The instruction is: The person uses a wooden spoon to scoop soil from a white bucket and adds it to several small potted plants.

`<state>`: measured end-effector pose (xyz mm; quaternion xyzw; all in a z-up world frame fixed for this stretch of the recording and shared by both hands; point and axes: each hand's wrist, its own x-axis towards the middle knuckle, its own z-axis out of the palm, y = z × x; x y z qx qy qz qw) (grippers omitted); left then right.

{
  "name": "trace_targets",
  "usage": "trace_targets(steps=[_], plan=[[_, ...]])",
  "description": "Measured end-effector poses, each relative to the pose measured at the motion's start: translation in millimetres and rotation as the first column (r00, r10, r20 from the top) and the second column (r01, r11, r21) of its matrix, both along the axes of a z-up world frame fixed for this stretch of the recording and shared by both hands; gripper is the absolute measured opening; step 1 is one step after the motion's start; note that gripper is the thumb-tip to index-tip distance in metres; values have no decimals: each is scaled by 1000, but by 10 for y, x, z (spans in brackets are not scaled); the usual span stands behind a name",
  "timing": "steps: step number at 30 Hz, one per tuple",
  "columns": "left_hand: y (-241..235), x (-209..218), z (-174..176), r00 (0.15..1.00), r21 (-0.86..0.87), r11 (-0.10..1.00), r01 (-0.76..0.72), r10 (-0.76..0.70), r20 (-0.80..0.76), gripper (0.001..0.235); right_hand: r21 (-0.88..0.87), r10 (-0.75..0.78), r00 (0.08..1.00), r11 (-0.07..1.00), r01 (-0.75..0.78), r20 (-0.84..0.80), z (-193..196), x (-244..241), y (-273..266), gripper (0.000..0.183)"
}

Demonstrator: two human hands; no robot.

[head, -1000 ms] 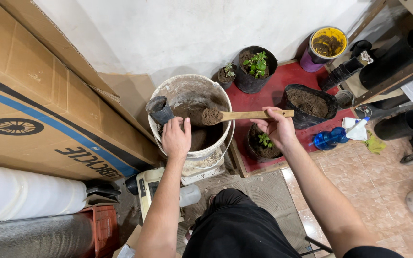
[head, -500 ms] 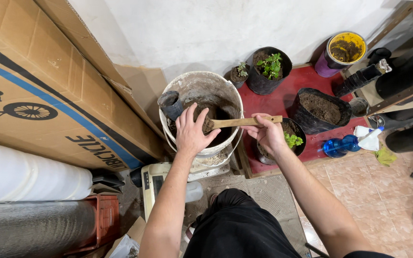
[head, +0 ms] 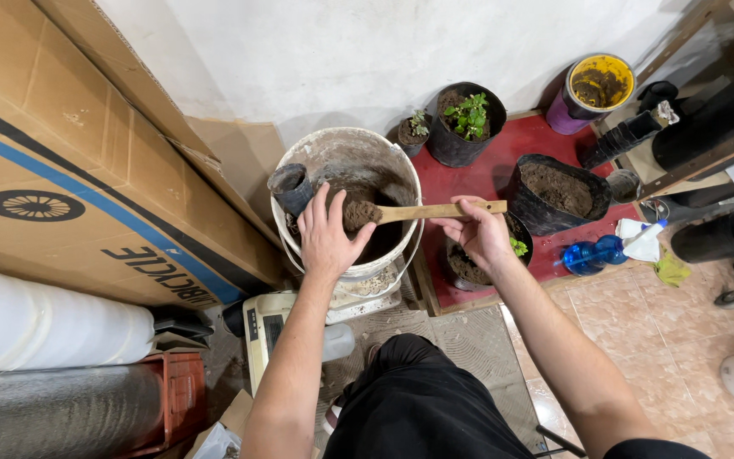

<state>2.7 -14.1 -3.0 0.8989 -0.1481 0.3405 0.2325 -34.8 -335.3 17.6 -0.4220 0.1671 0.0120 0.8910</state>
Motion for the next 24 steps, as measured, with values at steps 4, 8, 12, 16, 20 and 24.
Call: trace_targets(steps=[4, 8, 12, 16, 20, 24], plan=[[4, -17, -4, 1000, -1, 1000, -6, 6, 0, 83, -20, -51, 999, 998, 52, 8, 61, -33, -340, 24], [12, -9, -40, 999, 2, 1000, -22, 22, 24, 80, -43, -124, 992, 991, 125, 28, 132, -116, -705, 22], [23, 4, -89, 1000, 6, 1000, -19, 19, 15, 77, -53, -203, 978, 977, 206, 53, 279, -297, -1028, 24], [45, 18, -97, 1000, 8, 1000, -16, 16, 8, 76, -75, -251, 967, 964, 254, 48, 136, -485, -1473, 27], [66, 31, -113, 1000, 15, 1000, -19, 19, -4, 69, -81, -316, 949, 945, 316, 12, 62, -666, -1761, 26], [69, 39, -155, 999, 27, 999, -31, 31, -14, 65, -99, -344, 938, 936, 338, -46, -125, -796, -1953, 23]])
